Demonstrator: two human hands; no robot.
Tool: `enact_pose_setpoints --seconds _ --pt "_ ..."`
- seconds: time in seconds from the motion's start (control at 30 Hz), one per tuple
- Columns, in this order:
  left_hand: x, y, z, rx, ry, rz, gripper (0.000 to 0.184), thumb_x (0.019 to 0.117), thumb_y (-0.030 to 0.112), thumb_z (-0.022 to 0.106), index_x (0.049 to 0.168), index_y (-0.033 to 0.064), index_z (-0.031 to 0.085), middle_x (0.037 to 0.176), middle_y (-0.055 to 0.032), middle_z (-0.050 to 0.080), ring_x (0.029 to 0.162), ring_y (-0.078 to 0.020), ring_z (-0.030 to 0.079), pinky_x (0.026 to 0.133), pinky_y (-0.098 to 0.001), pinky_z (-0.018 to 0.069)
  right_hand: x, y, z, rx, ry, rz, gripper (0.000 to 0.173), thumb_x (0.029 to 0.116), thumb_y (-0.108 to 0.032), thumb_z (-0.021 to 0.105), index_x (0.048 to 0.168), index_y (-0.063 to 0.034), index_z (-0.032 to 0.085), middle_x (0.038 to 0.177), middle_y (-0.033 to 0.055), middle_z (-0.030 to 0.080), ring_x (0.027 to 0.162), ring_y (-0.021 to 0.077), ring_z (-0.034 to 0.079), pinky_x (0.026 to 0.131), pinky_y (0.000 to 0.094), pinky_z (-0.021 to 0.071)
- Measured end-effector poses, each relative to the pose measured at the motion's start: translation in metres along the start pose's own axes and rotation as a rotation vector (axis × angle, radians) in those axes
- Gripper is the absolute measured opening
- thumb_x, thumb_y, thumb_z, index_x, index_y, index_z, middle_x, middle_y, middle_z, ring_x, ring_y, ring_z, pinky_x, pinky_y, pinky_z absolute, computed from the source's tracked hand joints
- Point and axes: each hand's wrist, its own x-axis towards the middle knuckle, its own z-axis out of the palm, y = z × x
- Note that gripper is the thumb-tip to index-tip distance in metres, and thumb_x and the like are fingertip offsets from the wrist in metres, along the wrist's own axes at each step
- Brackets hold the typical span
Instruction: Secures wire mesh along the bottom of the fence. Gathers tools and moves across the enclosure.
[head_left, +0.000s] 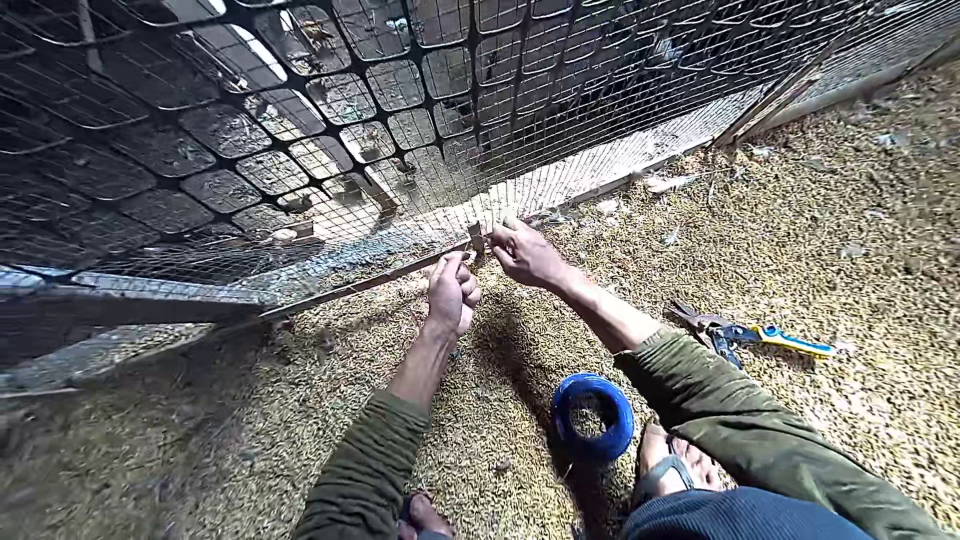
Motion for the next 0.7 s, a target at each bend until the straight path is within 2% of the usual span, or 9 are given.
enact_pose_setpoints --seconds 0.07,0.13,0.2,0.27,0.4,0.5,0.53,0.63,0.7 --pt "-0.003 -0.005 0.003 -0.051 -0.028 -0.071 0.021 0.1117 0.021 0.037 0.100 0.0158 0.053 0.055 0.0092 0.032 0.040 -0.0012 0.029 0.038 -0.0148 0.0287 -0.008 0.003 0.008 0.015 0.016 -0.021 0.015 0.0949 -0.011 0.061 0.099 -0.0031 0.073 0.104 0.0177 0.062 0.102 0.0328 0.062 0.087 0.0479 0.0545" --pt "-0.006 -0.011 0.005 -0.026 -0.071 -0.093 0.015 0.1110 0.020 0.041 0.107 0.0153 0.055 0.056 0.0092 0.032 0.040 -0.0008 0.030 0.038 -0.0144 0.0291 -0.015 0.003 0.014 0.021 0.003 -0.019 0.014 0.0953 -0.011 0.060 0.097 -0.0036 0.072 0.109 0.0182 0.061 0.107 0.0345 0.059 0.091 0.0483 0.0523" --pt "-0.005 -0.015 0.007 0.042 -0.092 -0.083 0.018 0.1105 0.021 0.045 0.118 0.0157 0.060 0.057 0.0089 0.032 0.041 -0.0013 0.031 0.039 -0.0151 0.0292 -0.022 0.001 0.017 -0.008 -0.039 -0.001 0.017 0.0975 -0.013 0.059 0.101 -0.0047 0.073 0.114 0.0175 0.064 0.112 0.0366 0.059 0.094 0.0507 0.0509" --pt "-0.003 -0.016 0.008 0.095 -0.091 -0.045 0.023 0.1096 0.021 0.048 0.126 0.0142 0.063 0.058 0.0077 0.035 0.042 -0.0017 0.032 0.040 -0.0160 0.0288 -0.026 -0.005 0.015 -0.085 -0.116 0.032 0.020 0.0992 -0.015 0.057 0.107 -0.0078 0.073 0.111 0.0156 0.067 0.111 0.0379 0.060 0.092 0.0528 0.0507" --pt "0.005 -0.017 0.010 0.229 -0.049 0.042 0.010 0.1067 0.016 0.055 0.108 0.0106 0.062 0.062 0.0044 0.047 0.043 -0.0016 0.035 0.040 -0.0154 0.0314 -0.031 -0.014 0.009 -0.127 -0.215 0.017 0.025 0.1053 -0.016 0.050 0.113 -0.0061 0.071 0.098 0.0168 0.073 0.096 0.0370 0.070 0.081 0.0555 0.0539" --pt "0.010 -0.020 0.006 0.356 -0.037 0.141 0.009 0.1057 0.014 0.057 0.104 0.0073 0.062 0.067 0.0028 0.050 0.046 -0.0028 0.037 0.043 -0.0171 0.0329 -0.030 -0.025 -0.007 -0.133 -0.360 0.070 0.025 0.1056 -0.010 0.047 0.121 -0.0031 0.066 0.109 0.0200 0.070 0.103 0.0384 0.069 0.087 0.0566 0.0545" --pt "0.012 -0.021 0.005 0.384 -0.036 0.164 0.009 0.1053 0.014 0.057 0.104 0.0066 0.062 0.068 0.0025 0.051 0.047 -0.0030 0.038 0.043 -0.0178 0.0335 -0.030 -0.027 -0.012 -0.136 -0.349 0.056 0.025 0.1049 -0.008 0.048 0.122 -0.0027 0.066 0.111 0.0204 0.069 0.104 0.0381 0.069 0.089 0.0554 0.0549" --pt "0.012 -0.018 0.004 0.416 -0.037 0.176 0.009 0.1048 0.013 0.058 0.105 0.0055 0.063 0.071 0.0018 0.056 0.049 -0.0032 0.041 0.046 -0.0184 0.0357 -0.033 -0.018 -0.009 -0.115 -0.065 -0.184 0.018 0.0989 -0.006 0.060 0.110 -0.0032 0.074 0.103 0.0181 0.067 0.095 0.0334 0.069 0.082 0.0471 0.0591" --pt "0.011 -0.015 0.005 0.409 -0.032 0.155 0.010 0.1053 0.011 0.056 0.105 0.0043 0.063 0.073 0.0008 0.058 0.050 -0.0031 0.043 0.046 -0.0178 0.0368 -0.028 -0.011 -0.008 -0.038 0.027 -0.344 0.013 0.0967 -0.005 0.064 0.103 -0.0028 0.076 0.116 0.0169 0.070 0.108 0.0313 0.068 0.095 0.0431 0.0569"
